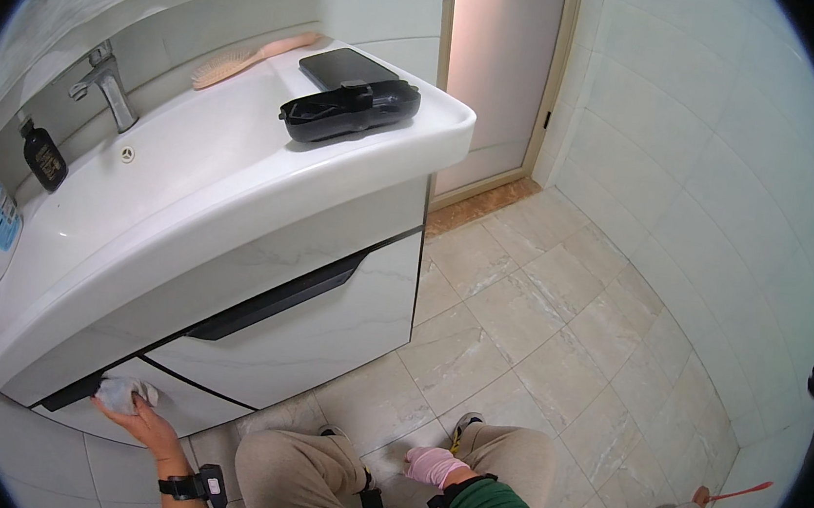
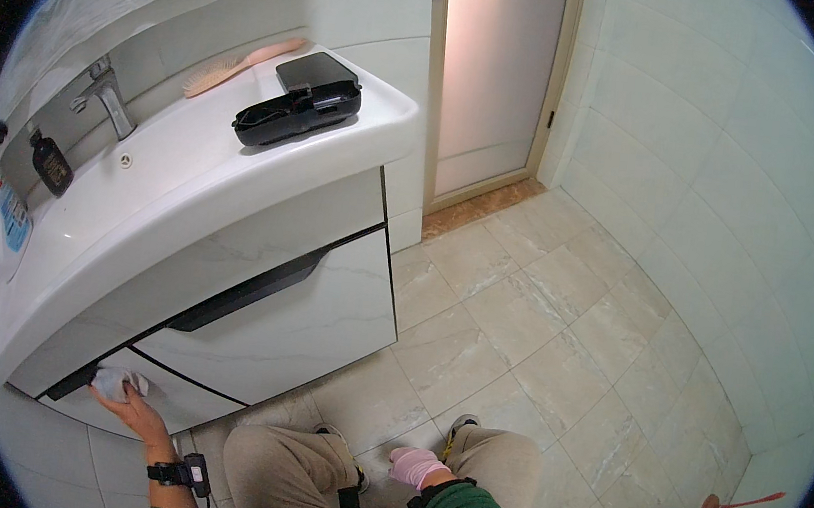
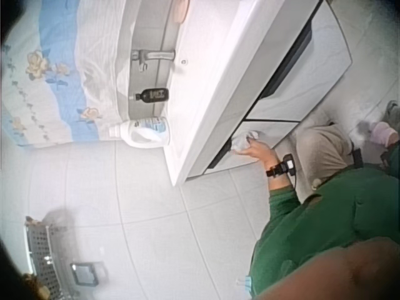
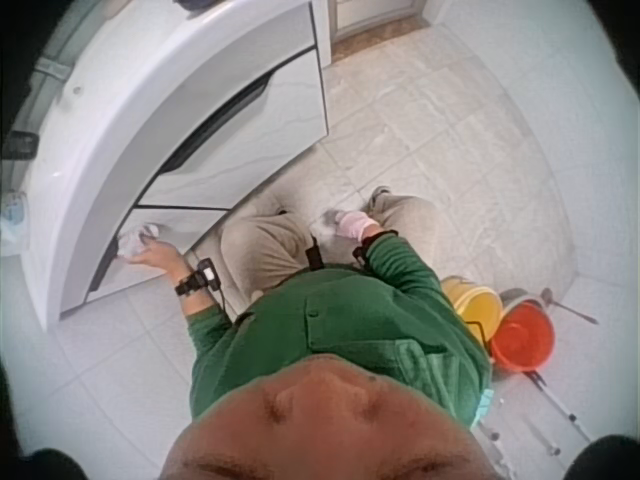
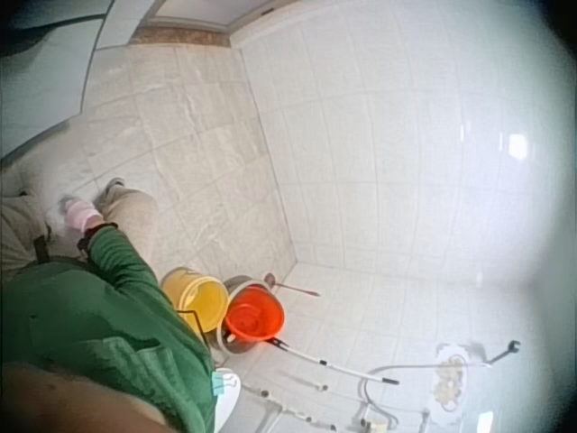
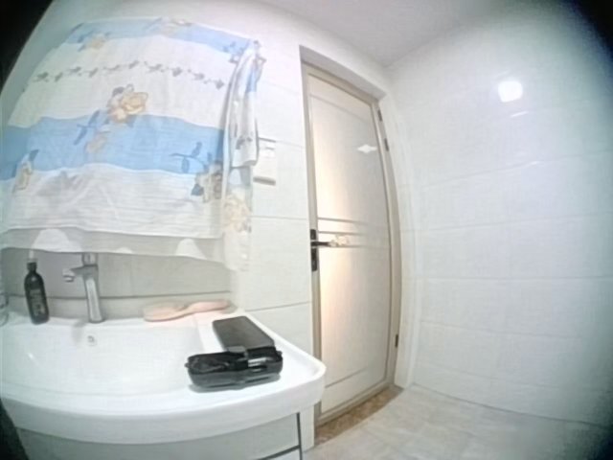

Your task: The person kneels on the bathroom floor and wipes the exterior of a white vanity cabinet using a cloth. They clean the drawer fronts and side panels, switching the cloth between hands as they work.

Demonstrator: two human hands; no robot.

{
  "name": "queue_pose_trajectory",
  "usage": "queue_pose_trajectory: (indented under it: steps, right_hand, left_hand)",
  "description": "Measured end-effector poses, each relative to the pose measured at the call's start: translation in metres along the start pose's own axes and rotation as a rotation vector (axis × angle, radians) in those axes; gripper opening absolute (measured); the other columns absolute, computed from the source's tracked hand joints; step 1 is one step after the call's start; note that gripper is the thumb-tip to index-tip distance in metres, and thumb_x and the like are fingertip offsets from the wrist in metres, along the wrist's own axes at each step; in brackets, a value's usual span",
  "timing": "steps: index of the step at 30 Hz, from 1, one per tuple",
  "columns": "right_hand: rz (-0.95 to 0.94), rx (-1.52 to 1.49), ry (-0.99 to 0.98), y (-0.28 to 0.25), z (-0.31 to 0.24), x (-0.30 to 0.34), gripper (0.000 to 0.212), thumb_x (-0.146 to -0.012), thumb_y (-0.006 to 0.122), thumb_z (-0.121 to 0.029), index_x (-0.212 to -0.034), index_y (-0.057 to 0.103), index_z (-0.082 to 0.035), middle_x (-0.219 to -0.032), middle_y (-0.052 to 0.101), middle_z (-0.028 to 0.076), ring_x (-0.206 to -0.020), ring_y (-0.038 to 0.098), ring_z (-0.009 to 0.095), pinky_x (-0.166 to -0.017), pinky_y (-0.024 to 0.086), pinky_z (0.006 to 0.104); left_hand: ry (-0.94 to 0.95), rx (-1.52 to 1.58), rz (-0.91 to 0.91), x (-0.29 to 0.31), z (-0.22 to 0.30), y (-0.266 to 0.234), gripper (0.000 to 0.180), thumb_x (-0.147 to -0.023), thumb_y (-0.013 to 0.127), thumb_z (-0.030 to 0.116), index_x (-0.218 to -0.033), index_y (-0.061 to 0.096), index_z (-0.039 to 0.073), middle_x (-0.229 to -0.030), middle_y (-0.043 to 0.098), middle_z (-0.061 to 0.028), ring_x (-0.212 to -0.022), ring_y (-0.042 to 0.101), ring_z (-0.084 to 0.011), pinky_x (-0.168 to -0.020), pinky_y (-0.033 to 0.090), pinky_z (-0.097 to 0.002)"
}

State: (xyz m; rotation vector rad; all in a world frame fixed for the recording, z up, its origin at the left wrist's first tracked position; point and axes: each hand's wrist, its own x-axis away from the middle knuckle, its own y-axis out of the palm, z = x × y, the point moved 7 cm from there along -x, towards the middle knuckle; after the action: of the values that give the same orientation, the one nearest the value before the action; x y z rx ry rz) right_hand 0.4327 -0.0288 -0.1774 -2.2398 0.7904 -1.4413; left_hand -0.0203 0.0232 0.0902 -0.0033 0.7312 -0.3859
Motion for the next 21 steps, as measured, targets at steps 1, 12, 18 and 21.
queue_pose_trajectory:
  steps: [1, 12, 18, 21]
  right_hand:
    - [-0.001, 0.004, -0.002, 0.0, 0.0, 0.001, 0.041, -0.085, 0.061, -0.033, -0.114, 0.064, -0.005, -0.114, 0.065, 0.018, -0.108, 0.061, 0.036, -0.09, 0.048, 0.0449]
    - [-0.008, 0.032, -0.017, 0.001, 0.001, 0.003, 0.043, -0.085, 0.061, -0.034, -0.12, 0.062, -0.007, -0.118, 0.064, 0.017, -0.111, 0.06, 0.036, -0.093, 0.048, 0.044]
    - [-0.025, 0.019, 0.001, 0.006, 0.008, -0.002, 0.043, -0.085, 0.06, -0.032, -0.12, 0.062, -0.007, -0.119, 0.064, 0.017, -0.112, 0.059, 0.036, -0.093, 0.048, 0.0435]
    - [-0.033, 0.042, 0.006, 0.005, 0.005, -0.002, 0.041, -0.084, 0.06, -0.029, -0.117, 0.063, -0.006, -0.116, 0.064, 0.018, -0.11, 0.06, 0.037, -0.091, 0.049, 0.044]
  left_hand:
    - [0.066, -0.072, -0.006, 0.007, -0.005, 0.001, 0.065, -0.099, 0.046, 0.017, -0.15, 0.01, -0.001, -0.145, 0.033, -0.022, -0.126, 0.043, -0.0324, -0.108, 0.032, -0.0394]
    - [-1.133, 0.914, -0.09, 0.105, -0.158, 0.032, 0.033, -0.097, 0.042, 0.026, -0.117, 0.054, 0.004, -0.113, 0.061, -0.0068, -0.099, 0.06, -0.0202, -0.091, 0.049, -0.0336]
    - [-1.206, 0.956, -0.145, 0.074, -0.104, 0.034, 0.034, -0.1, 0.04, 0.024, -0.122, 0.053, 0.002, -0.119, 0.06, -0.0085, -0.105, 0.059, -0.0239, -0.093, 0.048, -0.0397]
    - [-1.038, 1.029, -0.209, 0.035, -0.05, 0.019, 0.034, -0.101, 0.037, 0.023, -0.124, 0.051, 0.001, -0.124, 0.058, -0.0101, -0.111, 0.057, -0.0245, -0.098, 0.046, -0.0395]
